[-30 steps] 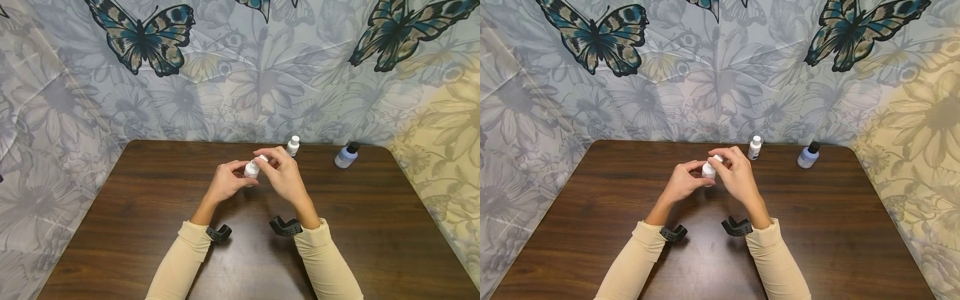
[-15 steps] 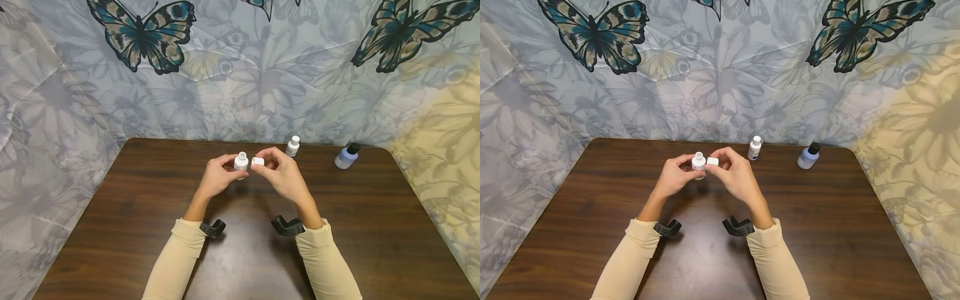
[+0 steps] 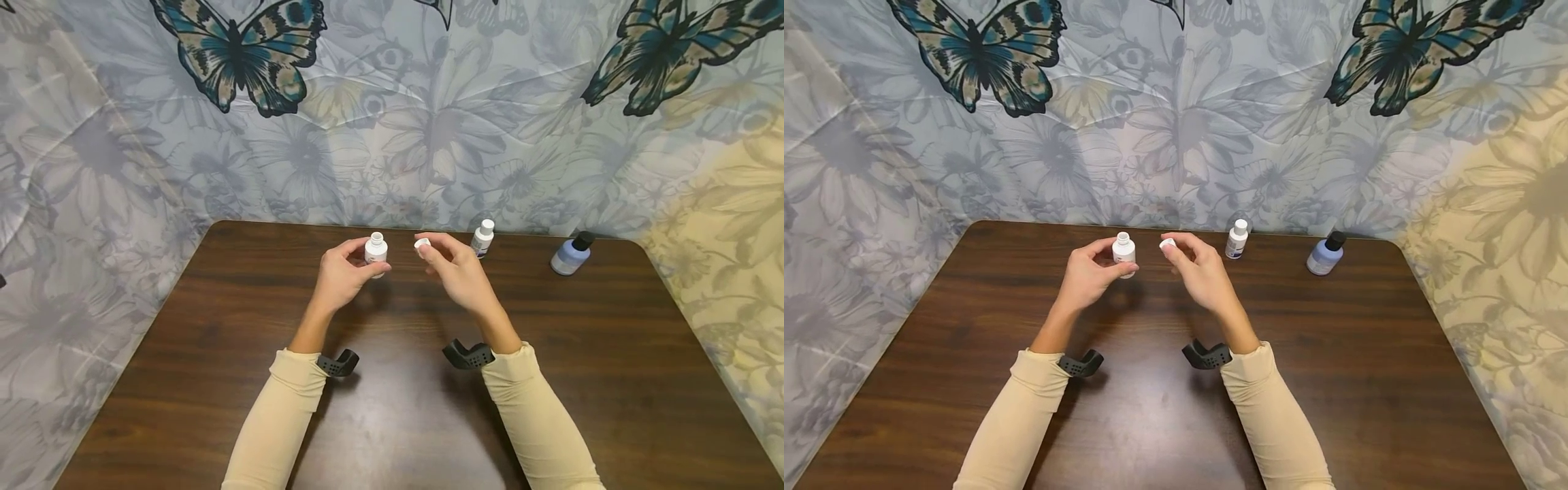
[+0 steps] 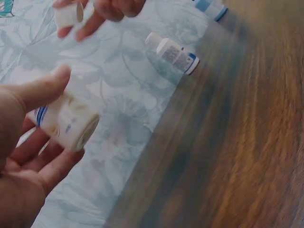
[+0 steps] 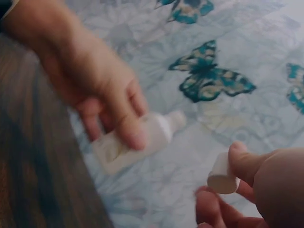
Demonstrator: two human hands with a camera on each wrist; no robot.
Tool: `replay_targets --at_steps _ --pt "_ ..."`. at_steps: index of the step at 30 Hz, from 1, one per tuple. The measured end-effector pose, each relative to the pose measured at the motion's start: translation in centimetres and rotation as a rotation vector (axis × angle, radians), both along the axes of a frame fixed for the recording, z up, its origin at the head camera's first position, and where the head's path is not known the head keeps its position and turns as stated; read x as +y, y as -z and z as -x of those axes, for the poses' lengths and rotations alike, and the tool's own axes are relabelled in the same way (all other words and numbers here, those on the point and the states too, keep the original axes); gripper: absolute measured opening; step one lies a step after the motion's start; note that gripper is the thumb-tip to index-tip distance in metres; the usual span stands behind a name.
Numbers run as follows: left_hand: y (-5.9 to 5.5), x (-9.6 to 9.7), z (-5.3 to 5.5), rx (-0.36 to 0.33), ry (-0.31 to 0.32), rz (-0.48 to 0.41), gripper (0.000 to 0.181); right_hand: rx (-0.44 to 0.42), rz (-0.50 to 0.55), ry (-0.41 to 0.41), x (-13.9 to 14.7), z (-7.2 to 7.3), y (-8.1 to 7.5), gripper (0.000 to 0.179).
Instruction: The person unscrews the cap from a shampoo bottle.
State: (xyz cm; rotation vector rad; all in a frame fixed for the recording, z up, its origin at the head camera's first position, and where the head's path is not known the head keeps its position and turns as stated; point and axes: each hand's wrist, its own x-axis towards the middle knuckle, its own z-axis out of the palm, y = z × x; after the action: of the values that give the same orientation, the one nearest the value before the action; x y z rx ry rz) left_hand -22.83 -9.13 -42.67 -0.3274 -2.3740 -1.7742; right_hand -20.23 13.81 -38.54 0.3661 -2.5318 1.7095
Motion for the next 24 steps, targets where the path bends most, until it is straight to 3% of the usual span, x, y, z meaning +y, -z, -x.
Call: replay_targets --at_steps 6,12,24 --pt "-1.1 -1.1 0.7 0.015 -0.133 0.035 0.057 0.024 -0.007 0.023 -0.8 2.0 1.2 0.032" --pt "-1.3 -2.2 1.9 -0.010 -0.208 0.079 0.061 -0.008 -0.001 0.034 -2.3 4.2 2.6 0.031" --pt "1.3 -2.1 5.6 -0.083 -0.241 0.118 0.062 -0.117 -0.167 0.130 -5.1 9.0 7.0 0.043"
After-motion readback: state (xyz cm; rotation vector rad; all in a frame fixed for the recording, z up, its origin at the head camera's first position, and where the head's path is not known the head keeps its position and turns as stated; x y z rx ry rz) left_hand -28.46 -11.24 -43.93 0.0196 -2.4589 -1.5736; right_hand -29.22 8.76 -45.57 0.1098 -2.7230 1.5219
